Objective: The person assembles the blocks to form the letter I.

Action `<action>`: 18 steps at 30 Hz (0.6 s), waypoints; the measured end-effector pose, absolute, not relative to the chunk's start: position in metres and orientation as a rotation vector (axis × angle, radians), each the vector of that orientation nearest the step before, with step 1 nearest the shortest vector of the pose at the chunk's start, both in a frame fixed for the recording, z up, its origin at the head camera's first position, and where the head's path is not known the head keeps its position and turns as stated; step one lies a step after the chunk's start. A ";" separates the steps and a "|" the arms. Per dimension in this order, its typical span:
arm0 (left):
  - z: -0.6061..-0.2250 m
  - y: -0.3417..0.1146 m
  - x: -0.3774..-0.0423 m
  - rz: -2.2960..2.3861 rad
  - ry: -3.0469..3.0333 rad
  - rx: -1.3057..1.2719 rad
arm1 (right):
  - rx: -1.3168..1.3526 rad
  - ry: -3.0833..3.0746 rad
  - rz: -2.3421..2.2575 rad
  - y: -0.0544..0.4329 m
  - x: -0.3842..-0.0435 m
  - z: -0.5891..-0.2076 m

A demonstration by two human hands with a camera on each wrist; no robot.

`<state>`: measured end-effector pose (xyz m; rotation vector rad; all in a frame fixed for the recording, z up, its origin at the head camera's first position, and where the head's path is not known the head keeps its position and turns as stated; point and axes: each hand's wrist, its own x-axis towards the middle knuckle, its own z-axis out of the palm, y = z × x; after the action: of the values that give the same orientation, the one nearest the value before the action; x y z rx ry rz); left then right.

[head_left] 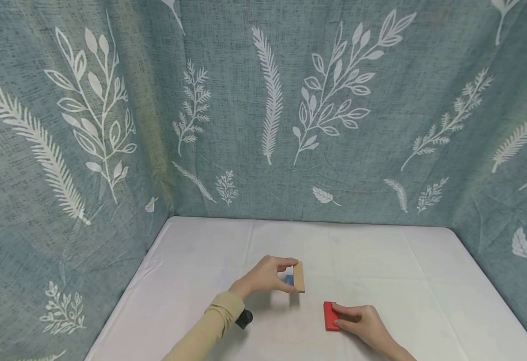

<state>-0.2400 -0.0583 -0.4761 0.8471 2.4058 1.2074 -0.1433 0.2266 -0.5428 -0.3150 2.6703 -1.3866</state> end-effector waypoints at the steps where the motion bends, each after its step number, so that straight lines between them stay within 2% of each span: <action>1: -0.475 -0.058 -0.241 1.200 2.415 0.849 | -0.311 2.669 -1.388 0.227 -0.143 -0.543; 18: -0.468 -0.045 -0.248 1.161 2.463 0.927 | -0.284 2.685 -1.367 0.226 -0.144 -0.543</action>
<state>-0.2483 -0.0447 -0.4682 0.9268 2.4628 1.1612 -0.1436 0.2257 -0.5428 -0.2844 2.6854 -1.3670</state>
